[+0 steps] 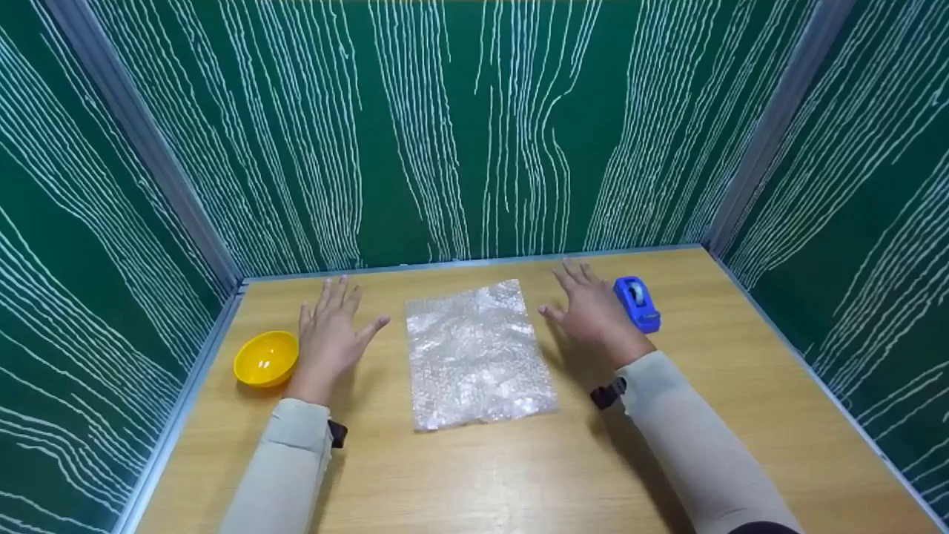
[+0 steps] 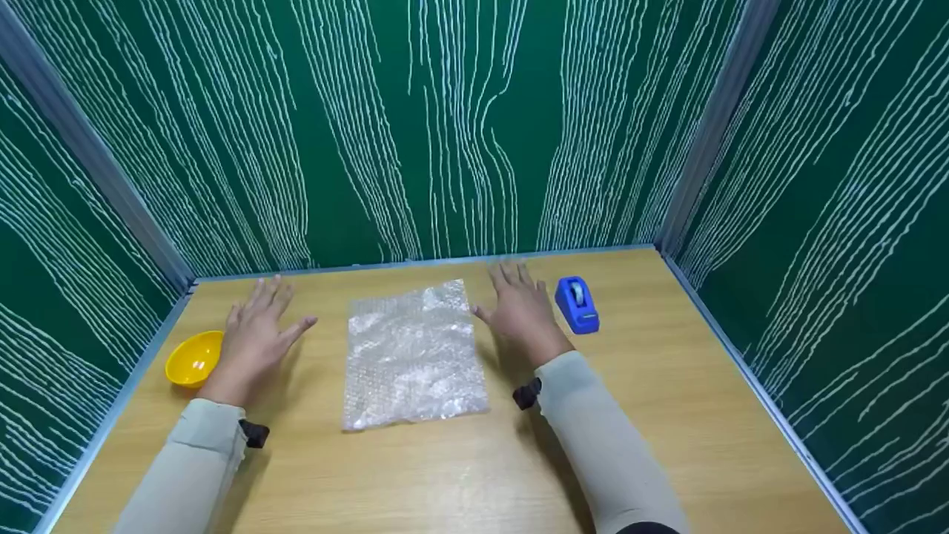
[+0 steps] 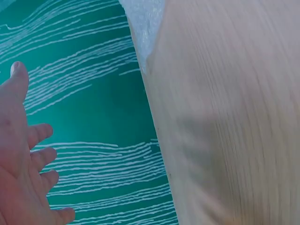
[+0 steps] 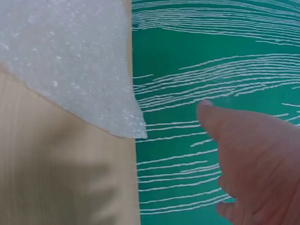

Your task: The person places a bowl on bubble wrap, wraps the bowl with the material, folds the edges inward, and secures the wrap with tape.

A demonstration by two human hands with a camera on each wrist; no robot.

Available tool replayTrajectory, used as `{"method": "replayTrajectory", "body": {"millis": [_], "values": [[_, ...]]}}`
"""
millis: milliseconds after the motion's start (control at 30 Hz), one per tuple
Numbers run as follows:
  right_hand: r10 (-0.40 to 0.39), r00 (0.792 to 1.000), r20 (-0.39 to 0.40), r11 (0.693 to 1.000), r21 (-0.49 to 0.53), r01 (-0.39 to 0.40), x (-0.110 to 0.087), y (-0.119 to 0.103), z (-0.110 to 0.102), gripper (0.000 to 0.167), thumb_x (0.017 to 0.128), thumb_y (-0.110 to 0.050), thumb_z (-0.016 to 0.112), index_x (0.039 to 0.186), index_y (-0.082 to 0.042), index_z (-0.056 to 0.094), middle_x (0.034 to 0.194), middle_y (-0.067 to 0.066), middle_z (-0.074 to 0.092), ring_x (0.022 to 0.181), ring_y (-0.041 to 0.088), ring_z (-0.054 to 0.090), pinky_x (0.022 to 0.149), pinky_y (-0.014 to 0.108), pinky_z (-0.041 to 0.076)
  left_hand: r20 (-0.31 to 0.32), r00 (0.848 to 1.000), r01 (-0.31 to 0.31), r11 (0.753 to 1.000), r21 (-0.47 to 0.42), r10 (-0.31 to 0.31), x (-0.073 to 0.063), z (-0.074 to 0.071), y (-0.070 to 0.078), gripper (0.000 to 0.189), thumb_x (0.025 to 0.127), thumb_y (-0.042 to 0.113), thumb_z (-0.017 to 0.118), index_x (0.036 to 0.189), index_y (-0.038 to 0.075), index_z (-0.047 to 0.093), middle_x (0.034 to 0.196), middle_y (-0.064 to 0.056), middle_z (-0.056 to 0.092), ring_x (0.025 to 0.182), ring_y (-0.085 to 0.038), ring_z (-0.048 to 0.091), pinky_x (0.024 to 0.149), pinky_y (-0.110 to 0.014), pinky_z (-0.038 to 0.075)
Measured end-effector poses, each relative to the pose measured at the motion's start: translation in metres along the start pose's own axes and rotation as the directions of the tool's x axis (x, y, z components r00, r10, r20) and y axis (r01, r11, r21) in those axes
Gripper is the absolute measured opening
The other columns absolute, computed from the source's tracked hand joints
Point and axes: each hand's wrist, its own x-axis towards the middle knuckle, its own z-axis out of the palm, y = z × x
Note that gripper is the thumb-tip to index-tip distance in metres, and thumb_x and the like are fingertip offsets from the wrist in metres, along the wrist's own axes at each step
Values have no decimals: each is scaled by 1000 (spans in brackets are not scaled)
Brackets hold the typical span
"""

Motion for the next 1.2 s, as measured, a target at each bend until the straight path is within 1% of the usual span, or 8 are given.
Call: {"method": "replayTrajectory", "body": {"millis": [200, 367, 567, 767, 900, 1000, 1100, 1200], "values": [[-58, 996, 74, 997, 45, 55, 0, -6, 14, 94, 111, -56, 68, 184, -28, 17, 193, 2, 7, 179, 41, 4, 142, 70, 12, 11, 999, 38, 999, 4, -38, 2, -5, -13, 97, 107, 79, 55, 181, 20, 32, 194, -9, 8, 180, -40, 1, 140, -77, -3], [-167, 969, 181, 983, 108, 149, 1, -8, 30, 96, 109, -48, 74, 184, -29, 17, 193, 5, 10, 179, 42, 5, 142, 69, 12, 24, 996, 89, 996, 11, -89, 1, -8, -32, 98, 108, 79, 53, 179, 14, 35, 193, -14, 10, 179, -43, 1, 139, -78, -2], [-195, 937, 289, 974, 168, 151, 2, -3, 48, 95, 105, -50, 78, 182, -30, 26, 193, 6, 12, 179, 43, 6, 141, 72, 12, 41, 989, 144, 990, 12, -144, -4, -13, -61, 96, 109, 74, 57, 180, 14, 33, 192, -20, 10, 178, -49, 1, 137, -82, -3], [-171, 923, 345, 980, 159, 122, -2, 2, 52, 94, 104, -54, 79, 181, -35, 30, 192, 3, 19, 179, 43, 9, 139, 76, 15, 60, 978, 201, 979, 22, -202, -11, -21, -94, 106, 105, 84, 54, 179, 11, 32, 188, -30, 13, 173, -58, 3, 129, -91, -8], [-161, 917, 364, 985, 123, 124, -5, 3, 53, 93, 103, -59, 78, 180, -35, 33, 191, -2, 24, 179, 43, 12, 140, 76, 15, 88, 961, 260, 965, 21, -261, -13, -26, -115, 110, 103, 83, 60, 179, 9, 31, 186, -35, 13, 169, -64, 8, 130, -91, 1], [-161, 917, 366, 986, 92, 137, -5, 2, 56, 92, 101, -63, 78, 179, -34, 37, 190, -3, 27, 179, 42, 15, 141, 74, 15, 123, 943, 310, 951, 22, -310, -16, -28, -129, 113, 101, 81, 64, 179, 8, 29, 184, -38, 12, 164, -66, 13, 129, -91, 10], [-161, 916, 367, 987, 64, 147, -5, 0, 58, 92, 100, -64, 78, 178, -33, 40, 190, -2, 29, 178, 41, 17, 141, 72, 15, 170, 925, 344, 939, 10, -340, -22, -31, -138, 122, 97, 84, 67, 180, 6, 24, 183, -40, 9, 161, -68, 13, 130, -90, 12], [-150, 918, 368, 989, 53, 141, -5, -3, 59, 92, 100, -63, 80, 177, -31, 42, 189, -1, 31, 178, 40, 18, 142, 70, 16, 211, 913, 361, 932, -16, -350, -28, -34, -143, 132, 92, 90, 67, 181, 7, 17, 182, -41, 8, 157, -67, 16, 131, -88, 16]]}}
